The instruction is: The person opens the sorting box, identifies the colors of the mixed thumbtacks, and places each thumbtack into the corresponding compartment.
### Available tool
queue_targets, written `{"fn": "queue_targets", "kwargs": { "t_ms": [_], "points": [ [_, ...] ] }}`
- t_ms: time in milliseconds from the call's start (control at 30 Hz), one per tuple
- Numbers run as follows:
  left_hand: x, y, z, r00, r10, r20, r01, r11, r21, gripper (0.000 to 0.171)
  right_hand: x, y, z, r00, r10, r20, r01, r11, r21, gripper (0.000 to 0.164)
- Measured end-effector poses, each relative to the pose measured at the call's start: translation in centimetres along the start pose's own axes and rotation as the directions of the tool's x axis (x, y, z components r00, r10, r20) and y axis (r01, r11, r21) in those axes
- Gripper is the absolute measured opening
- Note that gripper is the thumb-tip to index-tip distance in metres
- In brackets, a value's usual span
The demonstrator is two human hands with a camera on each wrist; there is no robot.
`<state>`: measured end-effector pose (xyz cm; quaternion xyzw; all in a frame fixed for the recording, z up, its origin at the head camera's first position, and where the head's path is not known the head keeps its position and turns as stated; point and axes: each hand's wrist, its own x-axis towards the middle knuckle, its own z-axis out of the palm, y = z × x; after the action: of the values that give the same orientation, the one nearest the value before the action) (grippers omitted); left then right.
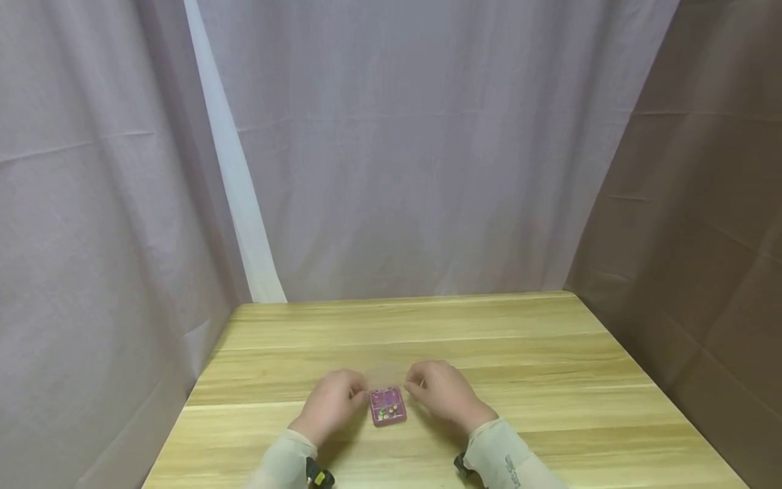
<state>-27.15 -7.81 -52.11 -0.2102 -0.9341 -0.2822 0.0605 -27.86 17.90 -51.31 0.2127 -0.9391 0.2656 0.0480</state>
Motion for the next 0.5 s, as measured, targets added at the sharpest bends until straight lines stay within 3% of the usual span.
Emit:
{"fn": "queue_targets", "kwargs": {
  "t_ms": [267,500],
  "points": [
    [0.3,-3.1,-1.3,0.996,-0.068,-0.05,0.07,0.997,0.032,0.005,0.0,0.1,0.1,1.0,-0.008,-0.01,0.008,1.0,-0.005,0.009],
    [0.9,-4.9,-1.5,0.994,-0.083,-0.071,0.088,0.994,0.07,0.014,0.0,0.2,0.4,1.0,-0.01,-0.014,0.01,1.0,0.0,0.008]
  ]
}}
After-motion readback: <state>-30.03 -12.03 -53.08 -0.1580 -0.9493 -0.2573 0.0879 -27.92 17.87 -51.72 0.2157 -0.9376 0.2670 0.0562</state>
